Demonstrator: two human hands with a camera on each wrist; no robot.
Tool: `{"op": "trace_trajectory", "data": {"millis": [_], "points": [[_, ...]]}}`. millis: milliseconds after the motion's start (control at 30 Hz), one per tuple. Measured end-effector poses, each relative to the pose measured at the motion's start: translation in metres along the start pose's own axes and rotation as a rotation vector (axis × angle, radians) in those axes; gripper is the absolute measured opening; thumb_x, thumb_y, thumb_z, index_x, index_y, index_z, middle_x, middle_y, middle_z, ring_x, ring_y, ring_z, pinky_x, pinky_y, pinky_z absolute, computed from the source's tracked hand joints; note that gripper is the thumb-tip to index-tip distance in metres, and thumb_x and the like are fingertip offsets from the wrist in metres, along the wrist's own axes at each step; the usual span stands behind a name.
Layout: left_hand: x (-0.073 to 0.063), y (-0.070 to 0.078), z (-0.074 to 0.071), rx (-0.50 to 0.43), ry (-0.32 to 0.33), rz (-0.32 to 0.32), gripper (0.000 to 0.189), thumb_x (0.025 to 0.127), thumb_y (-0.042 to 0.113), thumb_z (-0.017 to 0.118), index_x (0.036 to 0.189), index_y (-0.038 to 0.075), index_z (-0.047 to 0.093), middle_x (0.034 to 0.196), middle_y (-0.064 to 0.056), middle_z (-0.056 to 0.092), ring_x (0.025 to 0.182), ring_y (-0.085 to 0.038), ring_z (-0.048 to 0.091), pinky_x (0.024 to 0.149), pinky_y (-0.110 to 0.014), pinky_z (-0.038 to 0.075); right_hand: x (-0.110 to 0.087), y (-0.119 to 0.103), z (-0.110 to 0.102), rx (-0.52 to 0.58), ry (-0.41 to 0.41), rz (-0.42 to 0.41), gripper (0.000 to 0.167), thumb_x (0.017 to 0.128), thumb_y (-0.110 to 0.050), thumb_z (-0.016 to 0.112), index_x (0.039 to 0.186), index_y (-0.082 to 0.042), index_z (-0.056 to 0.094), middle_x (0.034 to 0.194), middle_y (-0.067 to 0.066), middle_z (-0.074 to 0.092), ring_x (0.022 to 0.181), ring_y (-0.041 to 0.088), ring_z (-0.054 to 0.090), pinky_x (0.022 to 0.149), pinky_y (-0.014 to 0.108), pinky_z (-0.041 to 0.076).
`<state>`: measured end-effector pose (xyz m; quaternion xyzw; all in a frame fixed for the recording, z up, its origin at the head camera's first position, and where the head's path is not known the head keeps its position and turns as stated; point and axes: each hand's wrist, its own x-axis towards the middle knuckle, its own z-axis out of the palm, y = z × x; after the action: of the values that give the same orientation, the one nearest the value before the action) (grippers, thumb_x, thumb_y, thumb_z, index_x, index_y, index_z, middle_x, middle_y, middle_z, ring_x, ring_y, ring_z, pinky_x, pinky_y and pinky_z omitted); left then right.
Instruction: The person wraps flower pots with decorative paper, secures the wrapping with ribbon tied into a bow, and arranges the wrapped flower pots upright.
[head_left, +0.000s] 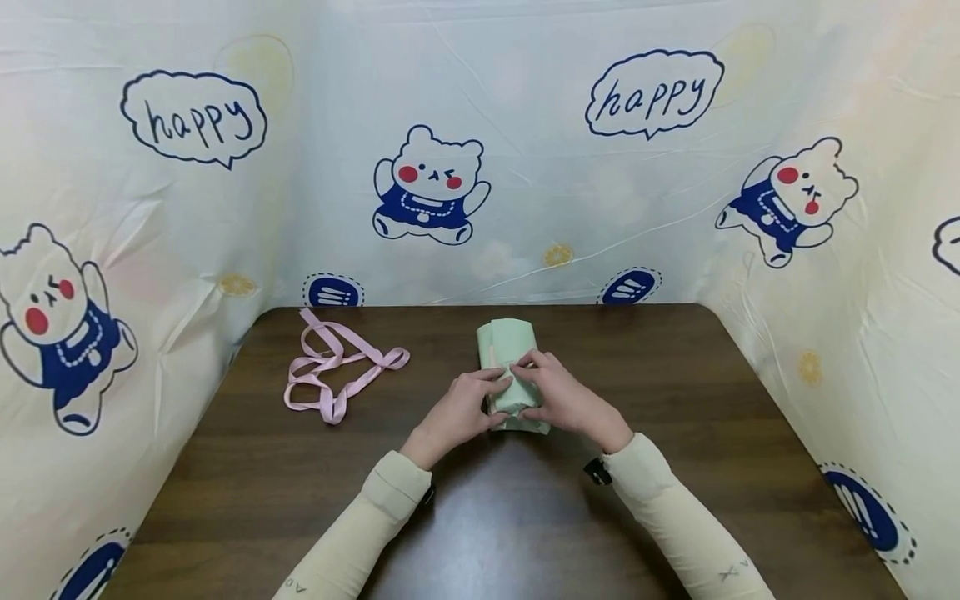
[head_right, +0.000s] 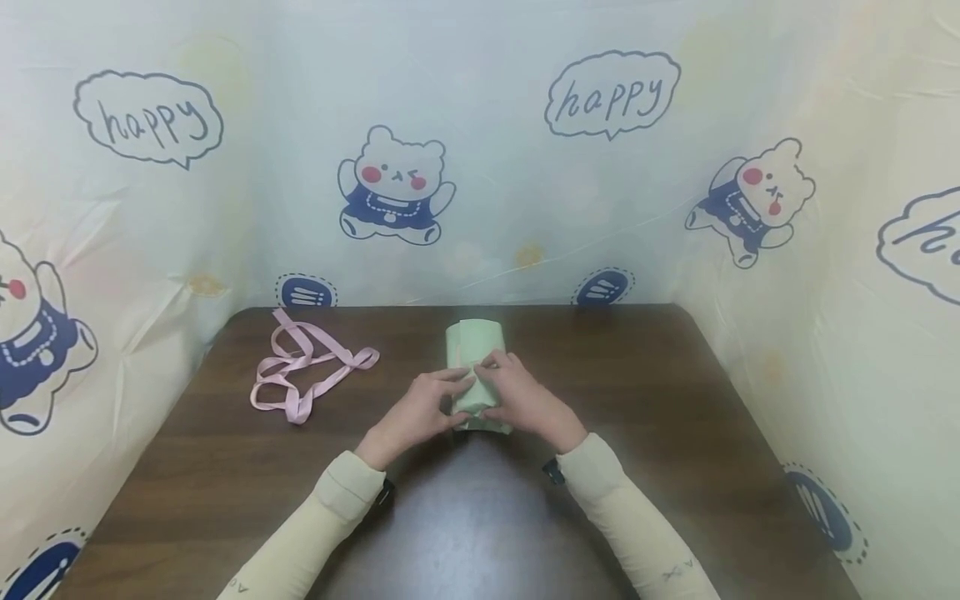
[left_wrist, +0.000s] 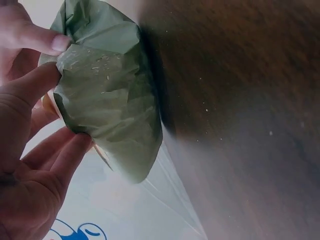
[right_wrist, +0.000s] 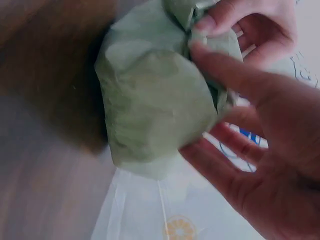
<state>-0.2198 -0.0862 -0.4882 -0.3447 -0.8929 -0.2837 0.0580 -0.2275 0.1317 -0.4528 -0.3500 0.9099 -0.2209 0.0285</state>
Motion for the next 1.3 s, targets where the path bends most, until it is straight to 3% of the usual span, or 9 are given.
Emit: {"op": "trace_trajectory", "data": {"millis": [167, 300, 433, 533, 700, 800, 1067, 1300], "points": [[0.000, -0.001, -0.003, 0.002, -0.038, -0.007, 0.055, 0.087, 0.021, 0.083, 0.136, 0.005, 0.064, 0.144, -0.020, 0.056, 0.126, -0.031, 0.062, 0.100, -0.045, 0.053, 0.000, 0.005, -0.012, 0.094, -0.077, -0.019, 0.064, 0.087, -0.015, 0.082, 0.142, 0.004, 0.055, 0.134, 0.013, 0.051, 0.120, 0.029, 0.050, 0.096, 0.043, 0.049], [0.000, -0.003, -0.011, -0.017, -0.130, 0.001, 0.059, 0.090, 0.025, 0.080, 0.142, 0.007, 0.059, 0.150, -0.018, 0.050, 0.112, -0.030, 0.069, 0.104, -0.051, 0.049, 0.002, 0.007, -0.011, 0.070, -0.089, 0.000, 0.065, 0.086, -0.013, 0.083, 0.143, 0.003, 0.055, 0.133, 0.014, 0.053, 0.119, 0.029, 0.052, 0.096, 0.042, 0.049], [-0.001, -0.007, -0.019, -0.039, -0.193, -0.007, 0.059, 0.090, 0.024, 0.080, 0.144, 0.012, 0.059, 0.154, -0.011, 0.048, 0.115, -0.030, 0.067, 0.109, -0.053, 0.044, 0.003, 0.003, -0.010, 0.058, -0.078, 0.042, 0.066, 0.085, -0.011, 0.084, 0.142, 0.004, 0.055, 0.133, 0.015, 0.054, 0.120, 0.030, 0.052, 0.097, 0.044, 0.049], [-0.002, -0.008, -0.020, -0.037, -0.197, -0.017, 0.057, 0.090, 0.024, 0.079, 0.143, 0.014, 0.060, 0.155, -0.009, 0.048, 0.129, -0.032, 0.059, 0.111, -0.055, 0.040, 0.004, 0.001, -0.008, 0.064, -0.071, 0.055, 0.066, 0.084, -0.010, 0.084, 0.142, 0.004, 0.056, 0.133, 0.015, 0.054, 0.122, 0.031, 0.052, 0.098, 0.045, 0.049], [-0.002, -0.004, -0.015, -0.021, -0.168, -0.014, 0.056, 0.091, 0.020, 0.079, 0.143, 0.010, 0.059, 0.153, -0.014, 0.047, 0.109, -0.031, 0.069, 0.108, -0.055, 0.044, 0.001, -0.003, -0.008, 0.057, -0.071, 0.070, 0.066, 0.085, -0.009, 0.083, 0.142, 0.005, 0.055, 0.135, 0.015, 0.053, 0.125, 0.032, 0.051, 0.100, 0.046, 0.049], [-0.002, -0.003, -0.012, -0.011, -0.143, -0.012, 0.056, 0.090, 0.018, 0.079, 0.142, 0.009, 0.059, 0.152, -0.015, 0.049, 0.107, -0.030, 0.070, 0.106, -0.053, 0.046, 0.000, -0.004, -0.008, 0.063, -0.065, 0.080, 0.066, 0.085, -0.009, 0.083, 0.143, 0.004, 0.054, 0.136, 0.015, 0.053, 0.126, 0.033, 0.051, 0.101, 0.046, 0.049], [-0.004, -0.004, -0.008, -0.026, -0.129, -0.013, 0.056, 0.090, 0.017, 0.078, 0.143, 0.009, 0.058, 0.153, -0.014, 0.049, 0.123, -0.030, 0.063, 0.106, -0.051, 0.047, -0.003, -0.002, -0.003, 0.045, -0.051, 0.078, 0.064, 0.087, -0.009, 0.081, 0.143, 0.005, 0.054, 0.136, 0.015, 0.052, 0.126, 0.033, 0.051, 0.102, 0.046, 0.048], [-0.006, -0.001, -0.006, -0.033, -0.104, -0.017, 0.055, 0.090, 0.016, 0.078, 0.142, 0.007, 0.059, 0.154, -0.015, 0.047, 0.136, -0.030, 0.053, 0.109, -0.056, 0.043, -0.006, -0.010, -0.001, -0.071, -0.030, 0.056, 0.059, 0.089, -0.011, 0.079, 0.141, 0.005, 0.056, 0.139, 0.018, 0.054, 0.127, 0.035, 0.053, 0.104, 0.045, 0.049]]}}
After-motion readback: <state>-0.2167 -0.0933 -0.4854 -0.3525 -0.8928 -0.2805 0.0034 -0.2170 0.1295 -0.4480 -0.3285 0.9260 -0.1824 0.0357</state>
